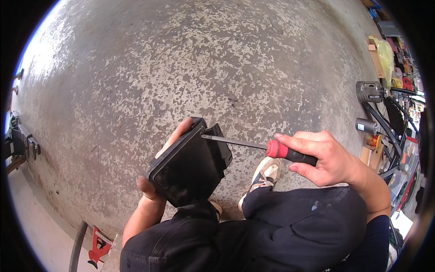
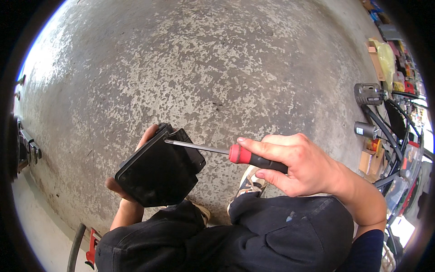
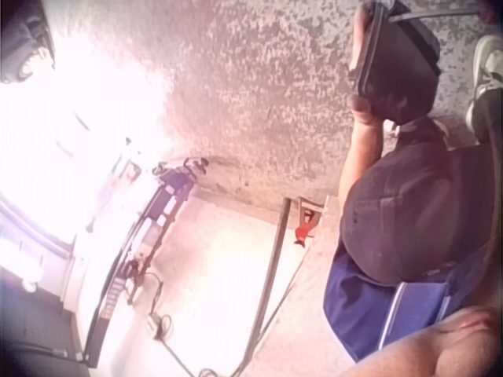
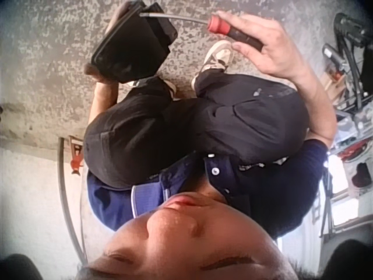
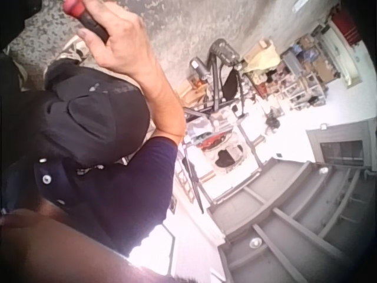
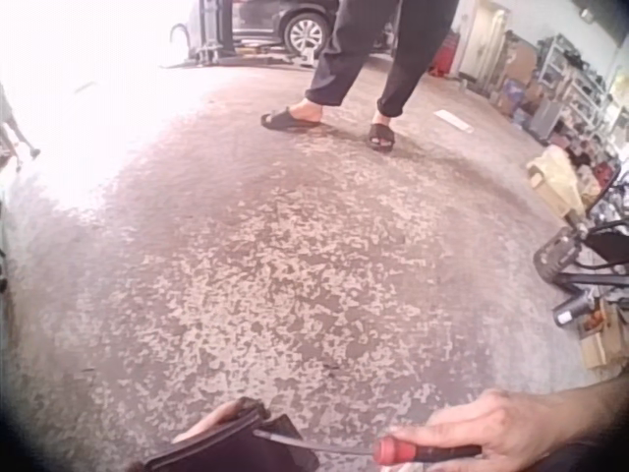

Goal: The person disassembles an electronic module casing by prying open the clips with a screwdriver and separating the cover by hand.

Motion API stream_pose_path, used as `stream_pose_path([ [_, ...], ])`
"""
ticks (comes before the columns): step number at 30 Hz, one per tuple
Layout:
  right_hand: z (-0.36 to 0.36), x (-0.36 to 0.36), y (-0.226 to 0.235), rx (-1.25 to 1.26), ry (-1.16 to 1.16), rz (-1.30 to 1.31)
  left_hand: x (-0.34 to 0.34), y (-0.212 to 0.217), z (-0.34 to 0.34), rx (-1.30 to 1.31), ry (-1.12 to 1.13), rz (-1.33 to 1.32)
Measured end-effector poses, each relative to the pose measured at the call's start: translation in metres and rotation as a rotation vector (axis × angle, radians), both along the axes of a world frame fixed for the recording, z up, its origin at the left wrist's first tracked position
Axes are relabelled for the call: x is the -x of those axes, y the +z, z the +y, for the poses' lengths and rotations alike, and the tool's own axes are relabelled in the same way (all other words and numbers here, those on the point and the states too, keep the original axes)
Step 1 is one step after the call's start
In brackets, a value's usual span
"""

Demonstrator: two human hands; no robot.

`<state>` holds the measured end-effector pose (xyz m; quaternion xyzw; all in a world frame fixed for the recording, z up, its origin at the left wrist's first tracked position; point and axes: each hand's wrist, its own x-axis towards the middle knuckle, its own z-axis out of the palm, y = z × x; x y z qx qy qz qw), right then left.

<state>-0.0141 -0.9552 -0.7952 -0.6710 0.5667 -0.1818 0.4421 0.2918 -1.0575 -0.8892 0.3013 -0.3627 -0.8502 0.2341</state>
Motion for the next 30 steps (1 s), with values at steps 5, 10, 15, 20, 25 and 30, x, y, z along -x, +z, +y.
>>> stream_pose_path([
  [5,0.0018,0.0008,-0.0022,0.019,-0.015,-0.006,-0.0012,-0.0015,-0.0001,0.011,-0.021,0.022],
  [10,0.0026,0.0024,-0.0023,0.011,0.002,0.026,-0.0033,-0.0009,-0.0024,0.031,-0.05,0.015],
  [15,0.0021,0.0024,-0.0001,0.015,0.0,0.011,-0.0011,0.003,-0.0029,0.068,-0.095,-0.025],
  [20,0.0042,0.0045,0.0009,0.0,0.012,0.0,0.0032,0.0018,0.0013,0.052,0.018,-0.021],
  [25,0.0061,0.0044,-0.0022,0.049,0.006,0.001,0.0032,0.0015,0.0011,0.045,0.001,-0.029],
  [30,0.0042,0.0043,-0.0003,0.03,0.014,0.008,0.0042,0.0076,0.0007,0.019,0.019,-0.023],
])
